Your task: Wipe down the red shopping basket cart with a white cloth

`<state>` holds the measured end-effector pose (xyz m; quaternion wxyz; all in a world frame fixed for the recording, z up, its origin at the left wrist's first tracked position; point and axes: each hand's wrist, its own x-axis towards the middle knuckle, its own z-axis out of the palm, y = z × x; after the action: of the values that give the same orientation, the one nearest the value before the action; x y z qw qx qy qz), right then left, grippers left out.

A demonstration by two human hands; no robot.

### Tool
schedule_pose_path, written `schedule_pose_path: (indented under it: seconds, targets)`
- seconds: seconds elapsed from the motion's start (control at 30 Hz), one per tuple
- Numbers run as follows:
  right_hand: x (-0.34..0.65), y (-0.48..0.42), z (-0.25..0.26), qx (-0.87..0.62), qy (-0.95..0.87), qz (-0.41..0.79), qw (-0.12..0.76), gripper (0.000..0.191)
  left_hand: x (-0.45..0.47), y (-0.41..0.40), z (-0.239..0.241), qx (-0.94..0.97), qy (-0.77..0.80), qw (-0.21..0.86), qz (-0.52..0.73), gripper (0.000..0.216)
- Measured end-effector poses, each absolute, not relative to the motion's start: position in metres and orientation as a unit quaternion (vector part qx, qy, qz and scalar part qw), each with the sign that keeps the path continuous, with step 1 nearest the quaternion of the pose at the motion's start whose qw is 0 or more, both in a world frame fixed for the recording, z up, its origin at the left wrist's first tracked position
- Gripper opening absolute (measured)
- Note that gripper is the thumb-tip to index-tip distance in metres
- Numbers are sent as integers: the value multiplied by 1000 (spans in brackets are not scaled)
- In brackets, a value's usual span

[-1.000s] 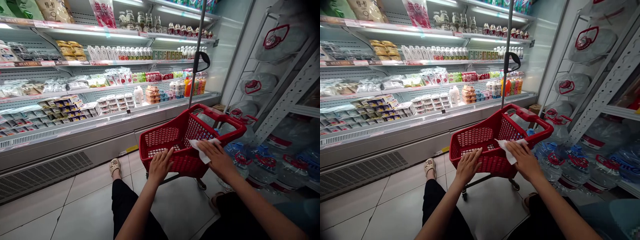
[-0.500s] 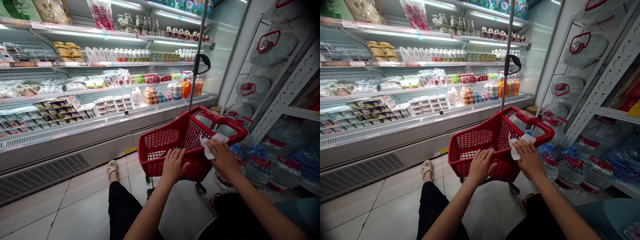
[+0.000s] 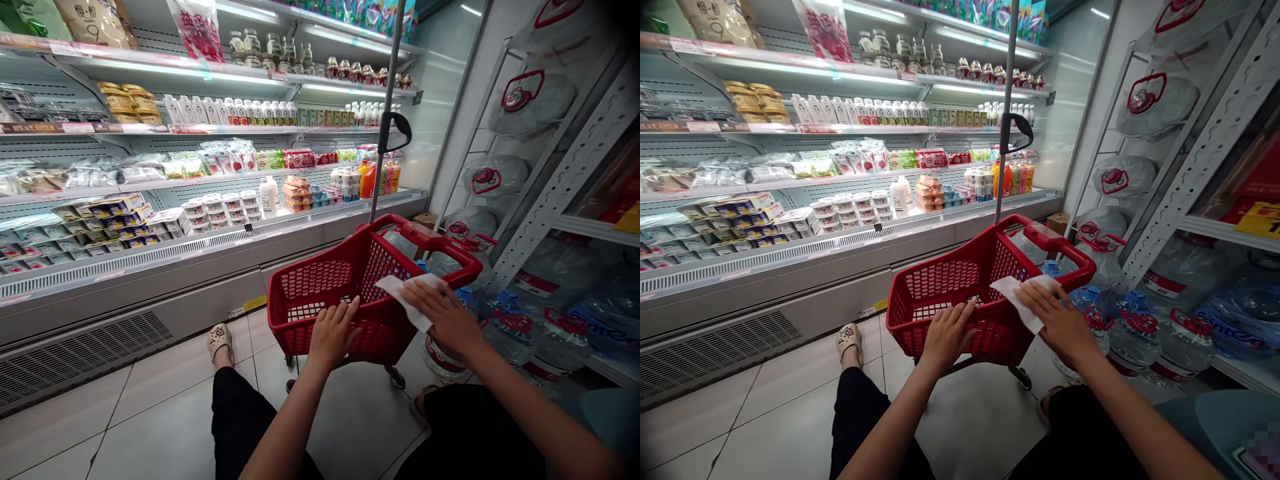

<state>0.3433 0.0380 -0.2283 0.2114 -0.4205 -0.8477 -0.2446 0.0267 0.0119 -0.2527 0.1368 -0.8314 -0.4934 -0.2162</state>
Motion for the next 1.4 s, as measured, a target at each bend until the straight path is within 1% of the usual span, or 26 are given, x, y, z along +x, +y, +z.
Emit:
schedule_pose_path:
  seconds: [0.13, 0.23, 0.33, 0.43, 0.57, 0.67, 0.77, 0.87, 0.97, 1.13, 1.3, 1.4]
  targets:
    - [375, 41, -214, -498, -790, -268, 236, 71, 24, 13, -254, -825, -498, 134, -233, 72]
    - [361, 41, -218, -524, -768, -261, 258, 75, 28, 12, -256, -811, -513, 137, -245, 74]
    - [323, 40, -235, -500, -785, -248, 269, 79, 34, 8, -258, -803, -521, 140, -253, 75]
    - [291, 37, -252, -448, -826, -227, 255, 83, 37, 4, -259, -804, -521, 140, -252, 75]
    - [285, 42, -258, -424, -847, -217, 234, 87, 35, 0, -258, -817, -506, 138, -241, 74]
    - [296, 58, -253, -428, -846, -225, 226, 83, 36, 2, -257, -826, -496, 131, -234, 73]
    - [298, 77, -249, -451, -829, -228, 238, 75, 43, 5, -258, -828, -494, 123, -235, 73]
    - [279, 83, -256, -465, -820, -215, 256, 68, 56, 5, -258, -823, -503, 108, -241, 80]
    - [242, 66, -274, -444, -836, -184, 265, 71, 64, 2, -255, -824, -501, 76, -254, 89]
    - [200, 25, -299, -383, -869, -151, 273, 78, 50, -6, -244, -827, -492, 38, -269, 89]
    - [221, 40, -283, -376, -880, -168, 236, 84, 12, -18, -240, -844, -479, 72, -229, 87]
    - [232, 63, -269, -398, -873, -164, 230, 82, -12, -27, -240, -844, -488, 82, -206, 83]
